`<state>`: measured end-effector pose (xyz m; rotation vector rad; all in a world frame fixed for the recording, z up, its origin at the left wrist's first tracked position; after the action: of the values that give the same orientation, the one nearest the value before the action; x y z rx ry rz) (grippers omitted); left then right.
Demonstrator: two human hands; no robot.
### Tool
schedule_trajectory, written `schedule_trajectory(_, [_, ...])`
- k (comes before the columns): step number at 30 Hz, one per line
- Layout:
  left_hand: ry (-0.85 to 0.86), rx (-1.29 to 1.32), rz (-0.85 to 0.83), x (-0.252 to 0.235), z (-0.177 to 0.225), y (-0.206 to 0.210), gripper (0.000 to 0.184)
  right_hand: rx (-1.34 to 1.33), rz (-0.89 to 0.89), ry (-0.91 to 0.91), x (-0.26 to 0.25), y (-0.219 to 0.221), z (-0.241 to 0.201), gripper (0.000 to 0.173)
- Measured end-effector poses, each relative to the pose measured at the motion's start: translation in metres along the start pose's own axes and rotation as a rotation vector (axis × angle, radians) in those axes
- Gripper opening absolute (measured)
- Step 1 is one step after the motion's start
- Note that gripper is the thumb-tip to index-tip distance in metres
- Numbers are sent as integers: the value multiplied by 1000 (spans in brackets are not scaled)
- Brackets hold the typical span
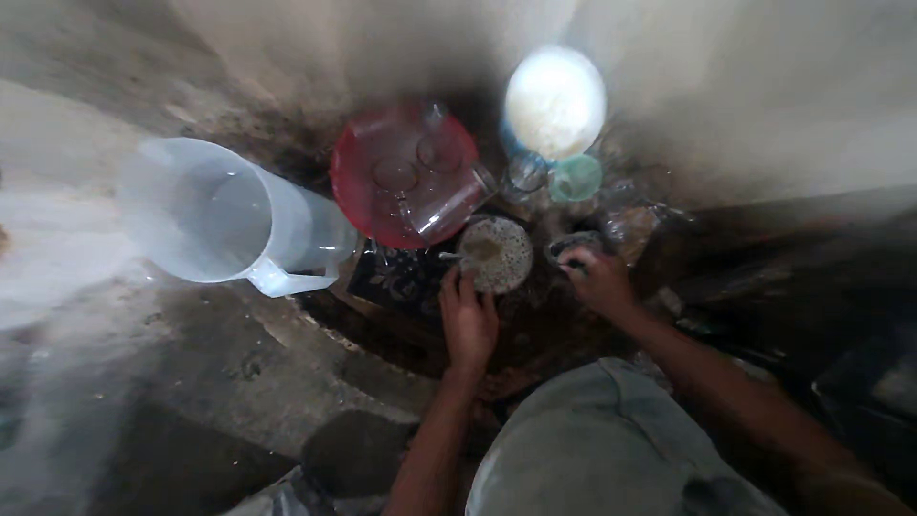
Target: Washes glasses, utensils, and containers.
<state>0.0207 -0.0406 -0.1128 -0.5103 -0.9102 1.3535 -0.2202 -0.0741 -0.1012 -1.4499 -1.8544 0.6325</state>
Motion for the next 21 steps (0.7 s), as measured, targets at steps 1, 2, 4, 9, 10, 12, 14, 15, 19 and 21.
schedule_trajectory(1, [56,-156,20,-10,-6,-2,43,105,-66,7,-10,4,6,23])
schedule_trajectory(2, [121,-297,26,-19,-12,-4,45,197,-136,30,-19,9,11,28])
schedule_trajectory(4, [145,-493,-38,-38,-24,-5,58,328,-201,36,-36,21,19,32])
schedule_trajectory(9, [-35,-439,-140,-48,-34,-13,39,346,-21,-141,-55,38,33,27])
schedule_trajectory(10, [-78,-391,-176,-47,-34,-13,36,344,8,-150,-57,37,33,26])
schedule_trajectory(12, [-161,-271,-224,-42,-34,-10,33,330,50,-148,-55,33,32,22])
schedule_trajectory(14, [-240,-161,-238,-37,-31,-10,33,307,82,-138,-49,25,28,21])
schedule_trajectory(15, [-268,-124,-238,-34,-29,-13,33,300,104,-137,-46,21,26,21])
schedule_trajectory(19, [-247,-60,-175,-12,-15,-35,34,249,171,-153,-35,10,29,24])
schedule_trajectory(21, [-209,-63,-89,-4,-8,-49,29,225,204,-180,-34,7,31,23])
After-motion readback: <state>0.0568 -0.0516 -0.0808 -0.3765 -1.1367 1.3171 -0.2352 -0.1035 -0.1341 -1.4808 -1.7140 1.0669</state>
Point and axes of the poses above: each hand's wrist, its own x-axis away from the middle knuckle, its own y-axis out of the palm, z = x × y, the point moved 4 cm from there along -x, towards the middle knuckle, and after that the axes turned 4 degrees about -x, right-handed, at the moved point
